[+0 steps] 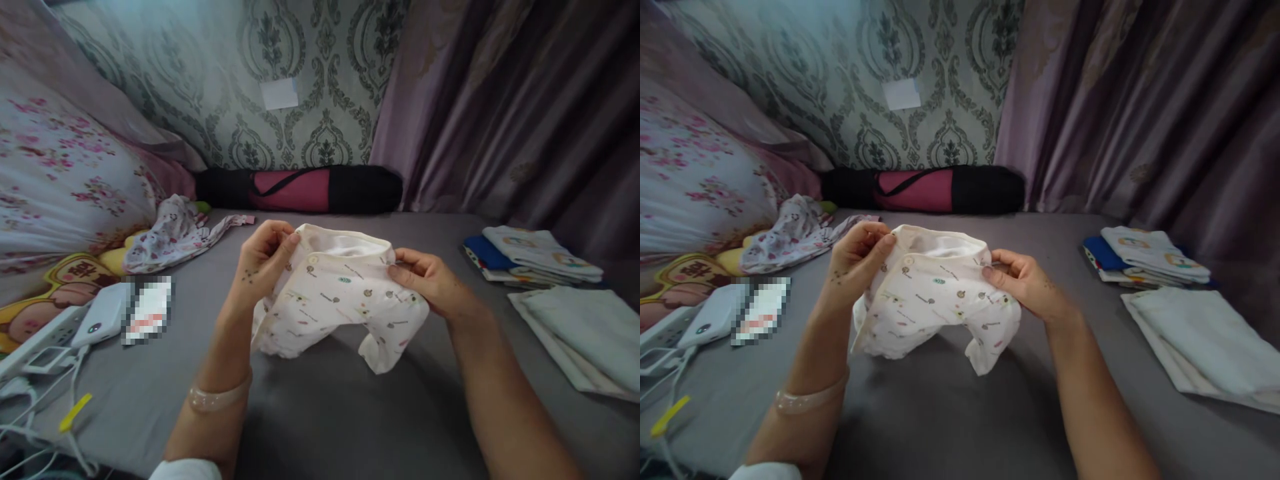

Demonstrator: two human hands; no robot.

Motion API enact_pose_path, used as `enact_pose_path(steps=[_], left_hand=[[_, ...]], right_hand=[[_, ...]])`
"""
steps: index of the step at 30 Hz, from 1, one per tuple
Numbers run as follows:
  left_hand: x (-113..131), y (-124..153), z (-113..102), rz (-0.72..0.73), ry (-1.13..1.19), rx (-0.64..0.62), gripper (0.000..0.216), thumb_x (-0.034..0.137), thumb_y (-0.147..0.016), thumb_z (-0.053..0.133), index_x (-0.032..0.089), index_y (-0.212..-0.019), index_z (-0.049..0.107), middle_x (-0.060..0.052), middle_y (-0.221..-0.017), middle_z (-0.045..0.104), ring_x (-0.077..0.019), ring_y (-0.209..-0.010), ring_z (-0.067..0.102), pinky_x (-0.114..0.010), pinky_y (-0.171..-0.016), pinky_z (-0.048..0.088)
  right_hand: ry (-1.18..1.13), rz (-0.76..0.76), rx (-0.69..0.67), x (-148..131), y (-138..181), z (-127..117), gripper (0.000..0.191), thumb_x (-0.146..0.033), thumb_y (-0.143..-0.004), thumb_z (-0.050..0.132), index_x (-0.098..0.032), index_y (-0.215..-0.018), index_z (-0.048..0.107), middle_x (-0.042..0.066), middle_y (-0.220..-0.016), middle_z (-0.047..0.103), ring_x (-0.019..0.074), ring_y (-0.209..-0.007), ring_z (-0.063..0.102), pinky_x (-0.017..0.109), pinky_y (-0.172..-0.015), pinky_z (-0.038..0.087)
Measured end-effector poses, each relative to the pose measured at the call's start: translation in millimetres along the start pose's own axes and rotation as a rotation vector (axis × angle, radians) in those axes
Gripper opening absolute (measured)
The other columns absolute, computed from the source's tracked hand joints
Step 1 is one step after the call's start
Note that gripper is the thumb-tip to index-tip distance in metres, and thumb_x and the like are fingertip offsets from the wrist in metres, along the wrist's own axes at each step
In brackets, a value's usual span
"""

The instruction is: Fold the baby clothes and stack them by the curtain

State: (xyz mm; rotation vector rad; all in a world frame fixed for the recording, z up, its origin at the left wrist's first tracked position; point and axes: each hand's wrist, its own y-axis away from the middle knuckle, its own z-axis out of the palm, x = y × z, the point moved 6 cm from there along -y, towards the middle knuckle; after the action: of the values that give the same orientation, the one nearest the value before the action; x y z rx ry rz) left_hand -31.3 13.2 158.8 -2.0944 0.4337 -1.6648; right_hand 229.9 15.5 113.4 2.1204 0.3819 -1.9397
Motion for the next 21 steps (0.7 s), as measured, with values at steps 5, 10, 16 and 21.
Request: enact_pose_path(steps=[5, 10, 16, 21], left_hand=[[-21, 7, 13, -0.217, 0.016, -0.455, 0.022, 0.038, -0.079, 0.068, 0.017, -0.081, 0.061, 0.001, -0.070, 0.054, -0.0084, -0.061, 0.046, -0.019, -0.053, 0.036], [-56, 20, 31, -0.380, 0.007, -0.781, 0.025, 0.041, -0.082, 0.063, 0.016, -0.086, 0.063, 0.002, -0.066, 0.054, -0.0085, -0.058, 0.045, -0.020, -0.052, 0.036], [-104, 18, 48, -0.310, -0.172, -0.508, 0.026, 0.039, -0.084, 0.058, 0.019, -0.099, 0.065, -0.006, -0.095, 0.066, -0.0154, -0.080, 0.059, -0.026, -0.069, 0.048], [-130, 27, 73, -0.187, -0.264, -0.585, 0.030, 0.032, -0.078, 0.062, 0.019, -0.104, 0.066, -0.009, -0.101, 0.069, -0.0202, -0.089, 0.061, -0.031, -0.081, 0.048]], right_hand=[[0.208, -0.072, 0.003, 4, -6, -11, 0.044, -0.042, -0.076, 0.070, -0.020, -0.113, 0.065, 0.004, -0.095, 0.070, 0.0182, -0.086, 0.066, 0.028, -0.074, 0.053], [0.409, -0.124, 0.076, 7, -10, -16, 0.043, -0.033, -0.073, 0.071, -0.022, -0.114, 0.066, 0.003, -0.090, 0.070, 0.0181, -0.082, 0.065, 0.029, -0.073, 0.053], [0.409, -0.150, 0.002, -1, -4, -3, 0.035, -0.026, -0.082, 0.055, -0.024, -0.115, 0.066, 0.003, -0.113, 0.069, 0.0199, -0.101, 0.064, 0.030, -0.086, 0.052], [0.475, -0.159, -0.022, -10, 2, -2, 0.036, -0.032, -0.083, 0.055, -0.025, -0.117, 0.066, 0.003, -0.113, 0.069, 0.0204, -0.100, 0.064, 0.032, -0.089, 0.051]])
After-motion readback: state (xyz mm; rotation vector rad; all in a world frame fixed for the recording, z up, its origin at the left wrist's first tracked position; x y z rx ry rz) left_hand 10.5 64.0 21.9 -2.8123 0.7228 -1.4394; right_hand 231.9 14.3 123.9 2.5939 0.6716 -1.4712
